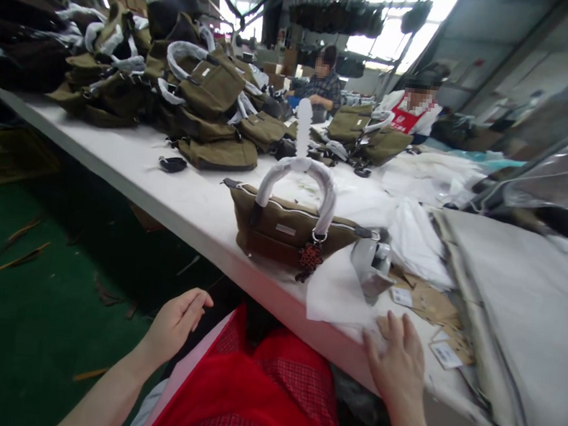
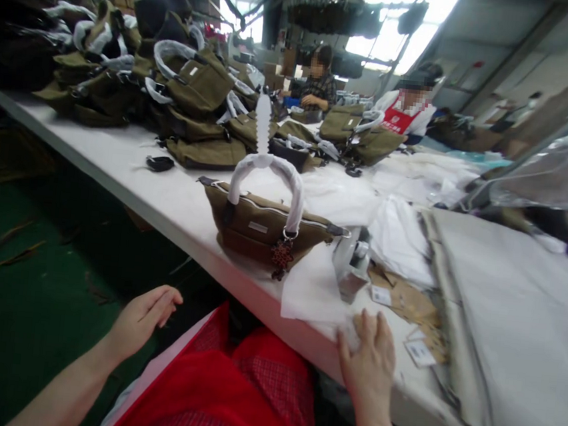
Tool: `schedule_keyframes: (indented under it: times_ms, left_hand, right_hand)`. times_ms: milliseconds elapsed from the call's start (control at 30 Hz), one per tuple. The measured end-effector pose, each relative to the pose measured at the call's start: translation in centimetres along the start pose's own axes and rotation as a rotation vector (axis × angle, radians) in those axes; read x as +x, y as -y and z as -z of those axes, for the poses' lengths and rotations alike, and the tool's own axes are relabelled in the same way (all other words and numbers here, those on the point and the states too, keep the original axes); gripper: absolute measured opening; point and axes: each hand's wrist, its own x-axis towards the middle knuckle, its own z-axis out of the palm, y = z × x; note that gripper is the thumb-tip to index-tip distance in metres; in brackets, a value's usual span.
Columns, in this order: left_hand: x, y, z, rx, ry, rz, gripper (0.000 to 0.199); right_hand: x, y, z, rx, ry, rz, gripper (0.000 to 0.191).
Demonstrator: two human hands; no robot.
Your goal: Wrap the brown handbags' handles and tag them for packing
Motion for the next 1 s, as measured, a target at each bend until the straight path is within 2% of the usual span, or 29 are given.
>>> schedule_keyframes:
  times_ms: [133,200,267,433,533,600,700,767,800,833,933,1000]
  left_hand:
    - [0.3,0.2,-0.4,0.048,0.012,0.003,0.037]
    - [0.4,0.1,-0.7,0.061,0.017,-0.003,0.038]
    - [0.4,-0.1,-0.9,0.060,0.033,-0.002,0.039]
    - [0.2,-0.7,-1.2,0.047,0.079,0.009,0.042]
    - [0.1,-0.8,-1.0,0.049,0.082,0.027,0.045]
    - [0.1,-0.7,-1.0,0.047,0.075,0.037,0.046]
    - [0.3,-1.0,-1.7,0.033,0.089,0.043,0.047]
    - [0.3,-1.7,-2.9,0.003,0.139,0.038,0.047]
    - [0.2,-2.2,-3.7,-0.023,0.178,0.033,0.047]
    - [0.1,-2.8,-4.6,-0.054,0.221,0.027,0.047]
    - [-0.5,-4.7,-7.2,-0.081,0.338,-0.018,0.047]
    - [-1.0,-5.7,-8.5,-0.038,0.387,-0.070,0.045]
  right_hand:
    - [1.6,-3.4,-1.6,-0.186,0.225,-0.015,0.064]
    - [2.9,-5.3,-2.3,-0.225,0.322,-0.075,0.060]
    - [4.6,-7.3,-2.9,-0.238,0.365,-0.157,0.057]
    - [9.2,-11.6,-2.7,-0.260,0.262,-0.367,0.059]
    - [10.2,-12.2,-1.6,-0.233,0.160,-0.367,0.054]
    - [9.7,-11.1,-0.6,-0.205,0.085,-0.321,0.050]
    - [6.8,-6.6,1.2,-0.047,-0.074,-0.221,0.048]
    - [4.0,-2.2,2.4,0.317,-0.177,-0.134,0.044]
    - [2.5,0.2,3.0,0.491,-0.097,-0.142,0.039]
    - [1.1,2.6,3.4,0.670,0.052,-0.169,0.036]
    - [-1.9,8.6,4.1,1.177,0.458,-0.229,0.045]
    - [-2.5,11.2,4.1,1.400,0.598,-0.252,0.052]
